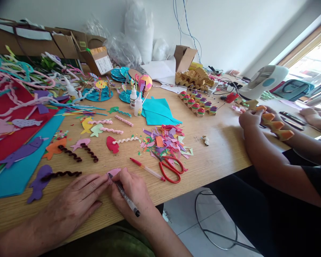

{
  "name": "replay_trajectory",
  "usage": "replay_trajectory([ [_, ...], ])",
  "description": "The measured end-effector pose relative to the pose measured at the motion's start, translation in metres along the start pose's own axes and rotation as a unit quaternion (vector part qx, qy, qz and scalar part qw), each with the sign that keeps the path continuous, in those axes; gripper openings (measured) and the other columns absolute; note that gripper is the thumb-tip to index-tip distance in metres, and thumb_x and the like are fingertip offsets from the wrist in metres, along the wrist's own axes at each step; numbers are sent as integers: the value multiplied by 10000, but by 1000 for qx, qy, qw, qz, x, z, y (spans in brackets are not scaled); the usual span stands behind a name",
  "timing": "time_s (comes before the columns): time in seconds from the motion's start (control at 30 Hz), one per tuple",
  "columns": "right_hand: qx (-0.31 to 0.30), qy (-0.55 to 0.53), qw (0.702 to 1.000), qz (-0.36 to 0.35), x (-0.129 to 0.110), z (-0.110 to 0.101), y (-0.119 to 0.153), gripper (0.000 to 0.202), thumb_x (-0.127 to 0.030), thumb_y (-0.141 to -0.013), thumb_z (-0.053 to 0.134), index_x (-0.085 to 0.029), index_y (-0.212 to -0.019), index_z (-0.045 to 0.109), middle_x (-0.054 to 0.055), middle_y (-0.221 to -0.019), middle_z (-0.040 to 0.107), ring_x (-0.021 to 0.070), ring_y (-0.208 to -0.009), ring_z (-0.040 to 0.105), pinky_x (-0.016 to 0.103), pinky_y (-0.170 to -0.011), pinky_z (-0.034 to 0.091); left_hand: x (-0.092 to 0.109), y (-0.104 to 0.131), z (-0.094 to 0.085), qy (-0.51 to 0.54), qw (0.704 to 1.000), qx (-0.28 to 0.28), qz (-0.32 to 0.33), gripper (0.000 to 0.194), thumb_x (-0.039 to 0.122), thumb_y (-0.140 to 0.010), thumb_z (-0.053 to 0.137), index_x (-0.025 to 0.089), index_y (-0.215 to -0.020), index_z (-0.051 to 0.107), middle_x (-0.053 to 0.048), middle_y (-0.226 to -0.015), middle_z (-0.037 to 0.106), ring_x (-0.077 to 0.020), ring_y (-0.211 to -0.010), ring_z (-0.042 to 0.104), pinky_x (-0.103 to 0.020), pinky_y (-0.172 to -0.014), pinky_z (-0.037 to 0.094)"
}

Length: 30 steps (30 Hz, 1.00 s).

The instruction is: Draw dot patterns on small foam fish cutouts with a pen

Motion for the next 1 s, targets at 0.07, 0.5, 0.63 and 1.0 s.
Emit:
replay_trajectory([
  [0.07,5,5,1000,2,0,0,0,99,-136,-840,469,-205,-842,540,-7,-759,617,124,-668,570,224,-636,423,0,-1,-1,-1,1000,6,0,301,143,-931,364,97,-1088,616,-77,-1076,665,-219,-979,573,-350,-875,440],
  [0.5,32,27,999,10,7,1,3,85,-147,-820,483,-204,-838,543,-13,-723,608,122,-627,556,219,-623,412,1,-2,-1,0,1000,-8,-1,320,129,-932,351,67,-1090,622,-84,-1088,665,-228,-963,569,-357,-861,437],
  [0.63,47,27,998,14,9,0,4,110,-128,-799,487,-204,-842,553,-11,-737,627,122,-640,574,213,-621,415,1,-2,-1,0,1000,-7,-4,324,126,-934,345,64,-1095,620,-86,-1090,663,-228,-965,567,-359,-869,430],
  [1.0,63,14,997,38,4,-4,3,97,-137,-818,476,-197,-835,551,-5,-737,646,114,-605,574,207,-595,424,2,-3,0,-1,1000,-4,-6,325,131,-944,340,64,-1092,621,-70,-1078,671,-226,-975,561,-357,-893,416],
])
Point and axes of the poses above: each hand's wrist, its own y-axis away from the middle knuckle, its own z-axis out of the palm, x = y × z, the point moved 4 cm from there along -y, towards the middle knuckle
